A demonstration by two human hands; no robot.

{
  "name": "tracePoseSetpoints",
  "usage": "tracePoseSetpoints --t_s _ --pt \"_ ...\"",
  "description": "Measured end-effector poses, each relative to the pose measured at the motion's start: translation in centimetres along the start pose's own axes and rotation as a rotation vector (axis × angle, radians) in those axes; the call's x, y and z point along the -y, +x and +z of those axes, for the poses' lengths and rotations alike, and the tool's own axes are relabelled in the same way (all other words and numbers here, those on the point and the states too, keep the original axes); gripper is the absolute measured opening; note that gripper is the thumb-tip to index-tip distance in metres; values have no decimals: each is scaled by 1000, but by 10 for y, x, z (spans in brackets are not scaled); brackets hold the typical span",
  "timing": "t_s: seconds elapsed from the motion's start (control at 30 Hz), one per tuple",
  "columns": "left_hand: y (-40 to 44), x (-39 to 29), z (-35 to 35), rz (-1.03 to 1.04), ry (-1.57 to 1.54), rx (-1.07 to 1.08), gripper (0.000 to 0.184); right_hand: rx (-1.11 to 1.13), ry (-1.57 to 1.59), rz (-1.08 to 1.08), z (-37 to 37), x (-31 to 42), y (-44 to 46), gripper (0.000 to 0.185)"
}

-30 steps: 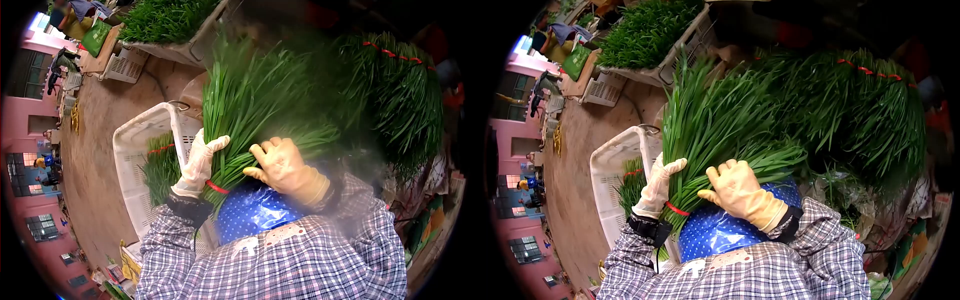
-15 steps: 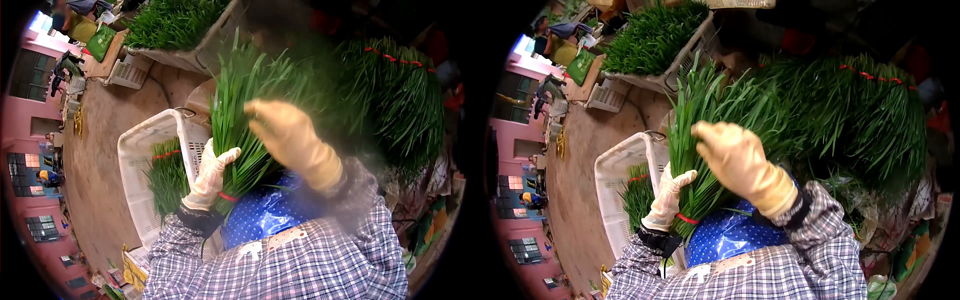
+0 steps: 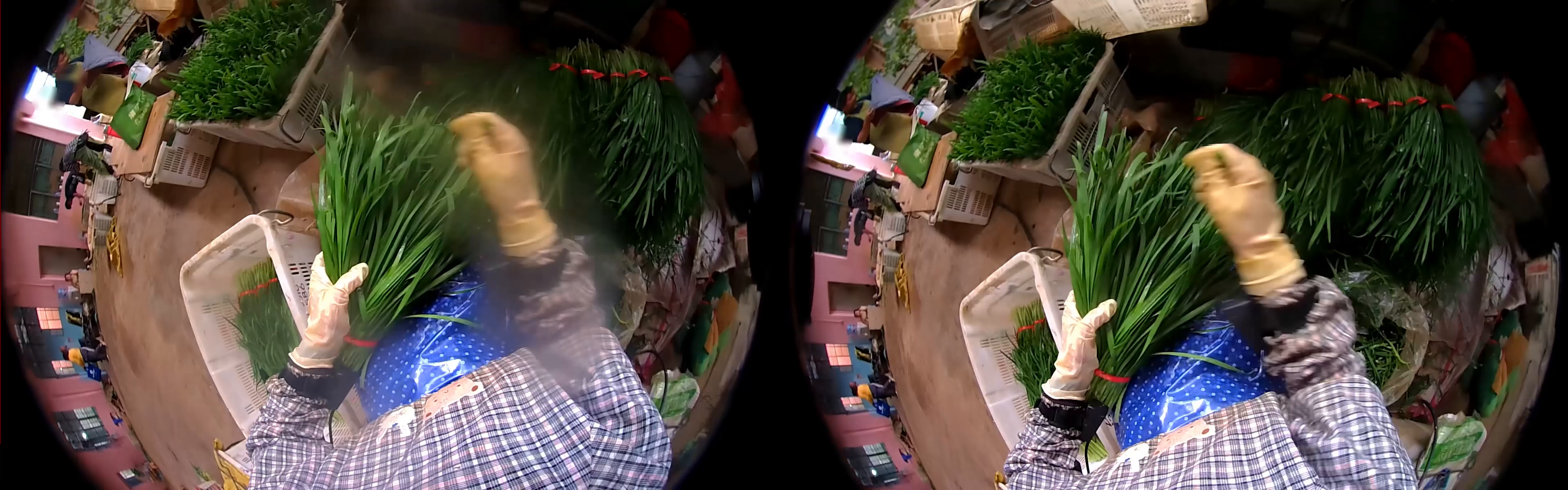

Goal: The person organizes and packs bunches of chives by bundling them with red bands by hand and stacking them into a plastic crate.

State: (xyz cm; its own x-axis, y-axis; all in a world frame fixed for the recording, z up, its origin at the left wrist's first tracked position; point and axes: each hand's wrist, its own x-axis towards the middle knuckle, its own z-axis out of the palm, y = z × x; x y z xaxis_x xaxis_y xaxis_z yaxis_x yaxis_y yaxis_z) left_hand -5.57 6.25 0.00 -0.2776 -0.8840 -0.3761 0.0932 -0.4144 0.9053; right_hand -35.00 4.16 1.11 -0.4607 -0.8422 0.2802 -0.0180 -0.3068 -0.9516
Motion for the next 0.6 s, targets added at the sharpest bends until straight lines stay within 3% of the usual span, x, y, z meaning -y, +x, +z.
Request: tracePoseSetpoints --t_s 0.03,0.07,0.1,0.17,0.2,0.3,0.4,0.43,0.5,0.57,0.6 --pt "-1 -2 2 -3 15 -36 60 -1 -68 151 -26 13 -2 25" --pt "-1 -3 2 -3 19 -29 60 180 -301 98 -67 2 0 36" --pt "-1 -4 1 -4 18 -23 60 229 -702 185 -88 10 -2 43" --pt "-2 -8 8 -22 37 -9 62 264 -1266 124 -99 35 -6 48" --pt "-3 -9 11 -20 65 -20 63 91 -1182 -178 -99 22 -6 48" --pt "-12 -16 24 16 156 -61 64 -9 -1046 -245 -63 12 16 58" --pt "-15 -17 26 30 172 -77 64 236 -1219 -5 -35 -33 38 64" --pt "-16 -16 24 25 164 -80 64 284 -1150 -38 -27 -38 39 53" --pt "-15 -16 21 23 178 -72 64 368 -601 397 -37 -38 45 40" --pt "-14 -14 19 24 178 -66 63 31 -185 244 -58 -91 47 35" --pt "-14 -13 18 24 179 -59 63 -151 -13 321 -70 -88 50 35"
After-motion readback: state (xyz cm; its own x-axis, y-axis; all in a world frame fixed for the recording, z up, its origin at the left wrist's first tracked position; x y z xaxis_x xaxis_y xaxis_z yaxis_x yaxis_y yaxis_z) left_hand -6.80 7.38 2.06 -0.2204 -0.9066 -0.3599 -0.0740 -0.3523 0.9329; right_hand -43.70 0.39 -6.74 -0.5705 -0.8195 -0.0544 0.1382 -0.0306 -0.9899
